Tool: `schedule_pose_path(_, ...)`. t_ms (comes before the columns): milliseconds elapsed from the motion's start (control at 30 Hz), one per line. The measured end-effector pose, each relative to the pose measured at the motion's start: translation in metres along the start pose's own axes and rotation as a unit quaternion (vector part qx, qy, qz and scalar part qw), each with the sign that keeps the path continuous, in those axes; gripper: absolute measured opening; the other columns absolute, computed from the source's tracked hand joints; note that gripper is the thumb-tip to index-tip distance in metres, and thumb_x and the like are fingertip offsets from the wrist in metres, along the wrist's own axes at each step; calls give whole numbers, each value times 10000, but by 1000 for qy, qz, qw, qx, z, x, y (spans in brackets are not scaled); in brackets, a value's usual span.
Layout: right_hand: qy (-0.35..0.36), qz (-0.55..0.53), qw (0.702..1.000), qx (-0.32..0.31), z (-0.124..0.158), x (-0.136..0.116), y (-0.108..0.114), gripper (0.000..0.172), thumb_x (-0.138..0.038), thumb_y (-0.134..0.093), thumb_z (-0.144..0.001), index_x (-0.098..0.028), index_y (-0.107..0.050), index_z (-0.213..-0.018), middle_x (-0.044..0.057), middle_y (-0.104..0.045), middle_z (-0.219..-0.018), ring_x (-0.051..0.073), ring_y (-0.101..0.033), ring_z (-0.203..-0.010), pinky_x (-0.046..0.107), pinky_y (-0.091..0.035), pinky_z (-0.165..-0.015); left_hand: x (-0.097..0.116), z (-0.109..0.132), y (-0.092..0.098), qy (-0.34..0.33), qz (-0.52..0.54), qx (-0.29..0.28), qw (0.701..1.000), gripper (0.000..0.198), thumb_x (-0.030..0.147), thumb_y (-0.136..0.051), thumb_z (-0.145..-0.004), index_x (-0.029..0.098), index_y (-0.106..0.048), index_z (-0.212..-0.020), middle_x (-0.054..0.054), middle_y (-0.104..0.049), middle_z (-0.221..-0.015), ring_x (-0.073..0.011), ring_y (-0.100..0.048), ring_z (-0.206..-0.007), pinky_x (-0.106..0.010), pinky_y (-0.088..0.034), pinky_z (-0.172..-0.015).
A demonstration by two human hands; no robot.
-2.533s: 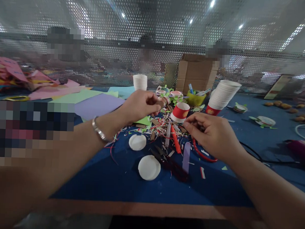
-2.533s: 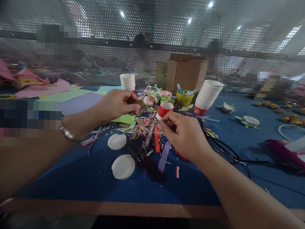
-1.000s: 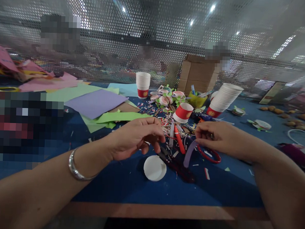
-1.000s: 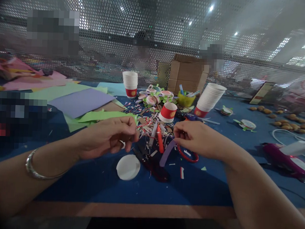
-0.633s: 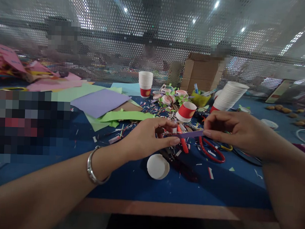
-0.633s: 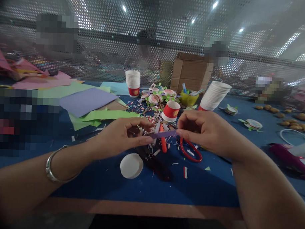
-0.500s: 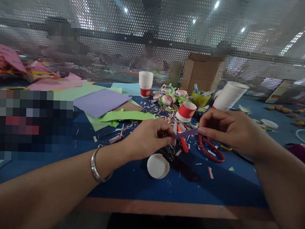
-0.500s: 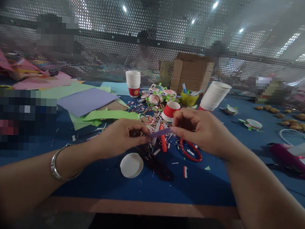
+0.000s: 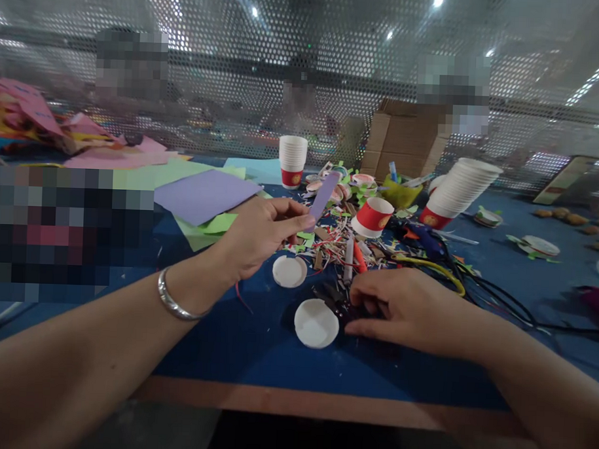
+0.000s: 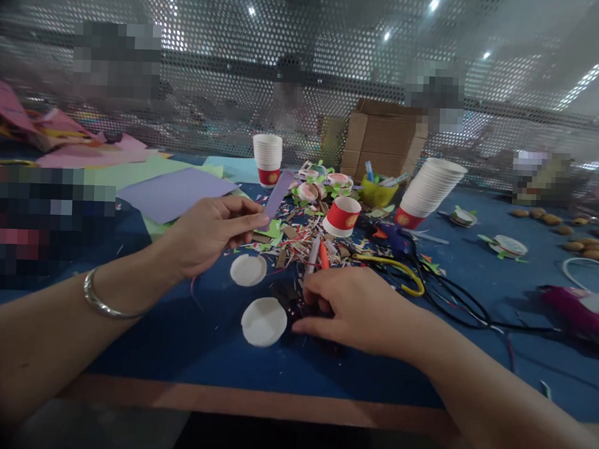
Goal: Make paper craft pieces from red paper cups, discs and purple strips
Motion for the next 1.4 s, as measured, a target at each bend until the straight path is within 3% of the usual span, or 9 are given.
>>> schedule_pose_path(300,-49,17,998,40,2,-1,2,98,-250,-578,-862,-214,-600,-774,-5,-634,-668,142,-526,-555,280,-313,-531,-1,3,-7,0,-1,-14,1000,210,303,-802,-747,173,-661,-833,32,-632,-717,-60,-515,-557,-201,-392,-500)
schedule_pose_path(533,-61,-103,974,193,9,17,25,178,-302,-518,-936,-216,-557,-785,-28,-552,-650,127,-479,-552,273,-343,-524,-1,3,-7,0,-8,-30,1000,164,295,-767,-801,161,-676,-824,48,-598,-655,-55,-509,-539,-190,-334,-473)
schedule_pose_path(700,-50,-156,951,263,14,21,38,255,-292,-444,-986,-214,-519,-755,-17,-535,-688,130,-488,-622,278,-380,-588,-4,9,-18,23,-36,-95,995,181,318,-769,-807,145,-716,-816,56,-556,-542,-56,-483,-508,-184,-296,-460)
schedule_pose_path(867,-82,-225,938,252,11,28,31,271,-323,-471,-1017,-225,-477,-765,-56,-495,-613,98,-448,-505,266,-342,-520,-4,14,-26,35,-23,-122,992,206,345,-779,-809,148,-718,-817,59,-555,-548,-51,-484,-507,-182,-283,-455)
schedule_pose_path(967,-83,-234,934,255,10,28,29,240,-448,-533,-1007,-228,-528,-911,-68,-482,-622,102,-439,-508,264,-338,-519,-5,14,-26,41,-16,-116,992,199,336,-781,-804,149,-716,-828,55,-550,-548,-55,-483,-507,-183,-258,-441)
schedule_pose_path(1067,-81,-239,934,251,8,26,29,331,-548,-542,-992,-220,-559,-1034,-53,-505,-679,111,-433,-552,265,-338,-529,-5,13,-24,44,-6,-105,993,206,339,-787,-791,150,-714,-831,50,-541,-538,-61,-474,-503,-181,-238,-429)
schedule_pose_path(1167,-71,-250,938,231,4,25,26,396,-592,-485,-1005,-209,-575,-965,-29,-507,-733,116,-420,-602,266,-336,-546,-6,13,-24,53,0,-105,993,201,329,-789,-786,147,-716,-826,50,-529,-521,-60,-464,-495,-175,-237,-423)
schedule_pose_path(1300,-56,-261,943,198,-1,24,20,466,-632,-459,-1005,-208,-563,-841,-50,-396,-662,105,-343,-568,263,-275,-519,-6,17,-27,69,14,-119,990,168,297,-784,-795,139,-735,-822,34,-584,-579,-51,-481,-499,-171,-249,-418)
schedule_pose_path(1400,-53,-277,940,192,-2,25,18,488,-638,-451,-1006,-202,-574,-825,-39,-419,-676,105,-355,-581,260,-276,-523,-5,19,-32,62,27,-145,987,132,266,-784,-798,140,-742,-799,27,-618,-621,-45,-502,-506,-174,-273,-426)
Point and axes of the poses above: each hand's wrist, its own z-axis away from the middle knuckle, its own y-axis out of the back of the hand, x = y × z, the point moved 8 cm from there along -z, towards the middle knuckle
